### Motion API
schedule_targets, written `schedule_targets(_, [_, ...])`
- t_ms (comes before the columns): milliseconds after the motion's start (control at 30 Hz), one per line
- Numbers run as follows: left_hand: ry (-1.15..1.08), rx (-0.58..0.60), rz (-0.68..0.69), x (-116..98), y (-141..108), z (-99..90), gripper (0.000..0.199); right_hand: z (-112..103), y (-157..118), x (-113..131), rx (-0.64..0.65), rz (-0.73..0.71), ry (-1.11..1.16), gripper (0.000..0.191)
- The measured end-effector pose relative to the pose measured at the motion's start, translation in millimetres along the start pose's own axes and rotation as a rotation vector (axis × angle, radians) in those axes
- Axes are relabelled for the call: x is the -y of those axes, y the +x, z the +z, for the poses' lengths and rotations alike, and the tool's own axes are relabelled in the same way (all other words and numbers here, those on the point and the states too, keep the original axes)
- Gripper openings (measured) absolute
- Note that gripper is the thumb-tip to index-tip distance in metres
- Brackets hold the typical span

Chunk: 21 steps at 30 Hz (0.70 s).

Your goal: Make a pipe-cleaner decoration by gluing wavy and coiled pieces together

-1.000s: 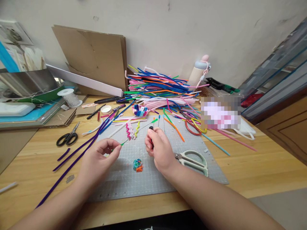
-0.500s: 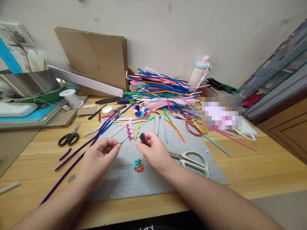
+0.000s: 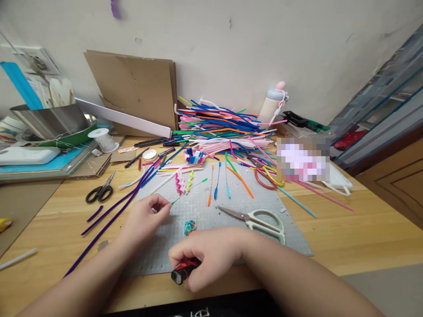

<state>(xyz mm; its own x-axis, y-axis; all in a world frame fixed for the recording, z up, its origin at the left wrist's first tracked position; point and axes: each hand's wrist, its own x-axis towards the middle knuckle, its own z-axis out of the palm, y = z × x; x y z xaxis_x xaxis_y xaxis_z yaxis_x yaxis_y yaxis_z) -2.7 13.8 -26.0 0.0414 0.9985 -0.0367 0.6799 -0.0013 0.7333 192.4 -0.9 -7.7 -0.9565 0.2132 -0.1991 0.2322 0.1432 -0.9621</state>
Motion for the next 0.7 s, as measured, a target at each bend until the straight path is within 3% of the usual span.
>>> schedule_targets(133, [0.040, -0.027, 0.001, -10.7, 2.4, 1.0, 0.012, 0.1, -1.8, 7.2, 0.002, 0.003, 0.016, 0.017])
schedule_targets(267, [0.235, -0.018, 0.037, -30.1, 12.1, 6.3, 0.009, 1.4, -4.4, 12.7, 0.039, -0.011, -0.016, 0.018])
schedule_targets(567, [0.382, -0.021, 0.039, -61.0, 51.6, 58.5, 0.014, -6.0, -11.4, 15.7, 0.109, -0.090, 0.028, 0.017])
schedule_targets(700, [0.342, 0.032, 0.038, -67.4, 50.8, 57.1, 0.021, -11.4, -15.5, 17.2, 0.076, -0.084, 0.154, 0.015])
